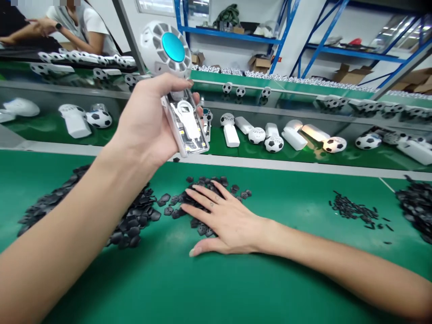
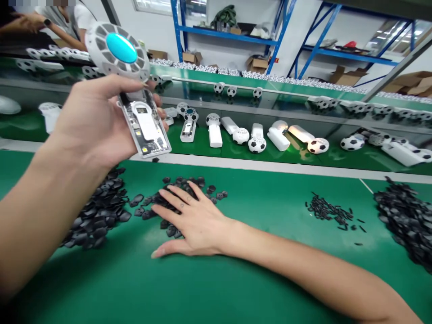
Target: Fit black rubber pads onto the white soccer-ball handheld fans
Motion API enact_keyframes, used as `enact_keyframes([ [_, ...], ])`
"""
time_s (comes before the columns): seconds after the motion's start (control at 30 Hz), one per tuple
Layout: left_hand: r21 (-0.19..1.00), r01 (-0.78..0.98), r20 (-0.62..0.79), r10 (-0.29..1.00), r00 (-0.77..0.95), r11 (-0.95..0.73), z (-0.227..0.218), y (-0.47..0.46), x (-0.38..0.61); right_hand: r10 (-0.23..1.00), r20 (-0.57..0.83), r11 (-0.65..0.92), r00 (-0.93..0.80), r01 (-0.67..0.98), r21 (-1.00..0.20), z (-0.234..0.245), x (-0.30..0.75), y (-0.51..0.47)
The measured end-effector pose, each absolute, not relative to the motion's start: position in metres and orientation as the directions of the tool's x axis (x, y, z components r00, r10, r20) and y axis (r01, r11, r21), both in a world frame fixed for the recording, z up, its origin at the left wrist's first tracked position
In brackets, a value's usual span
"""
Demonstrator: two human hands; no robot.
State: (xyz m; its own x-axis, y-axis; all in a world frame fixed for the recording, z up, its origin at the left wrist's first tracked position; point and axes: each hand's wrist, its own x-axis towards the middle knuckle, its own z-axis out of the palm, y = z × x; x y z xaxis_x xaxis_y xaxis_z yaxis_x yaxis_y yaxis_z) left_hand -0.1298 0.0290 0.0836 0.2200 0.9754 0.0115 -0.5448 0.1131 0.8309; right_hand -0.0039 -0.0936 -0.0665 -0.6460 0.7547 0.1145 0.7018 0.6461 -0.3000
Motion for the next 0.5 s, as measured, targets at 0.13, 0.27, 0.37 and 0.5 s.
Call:
enact_keyframes([
  [0.13,0.884,-0.464,0.031,0.985,0.169,0.052,0.081,0.03,-0.132,0.804,0.245,0.594,-0.542,0.749,-0.294,-0.045,0.01,-0.084],
  [0.27,0.865,-0.501,0.127,0.982,0.142,-0.04,0.075,0.034,-0.128,0.983,0.092,0.179,-0.157,0.923,-0.341,-0.011,0.066,-0.076],
  [0.37,0.844,-0.534,0.159,0.972,0.171,-0.044,0.062,0.041,-0.122,0.989,-0.112,0.048,-0.096,0.927,-0.373,-0.002,0.101,-0.078],
  [0.5,0.855,-0.519,0.133,0.969,0.207,-0.006,0.04,0.05,-0.113,0.97,-0.177,0.083,-0.167,0.91,-0.406,-0.01,0.108,-0.084],
])
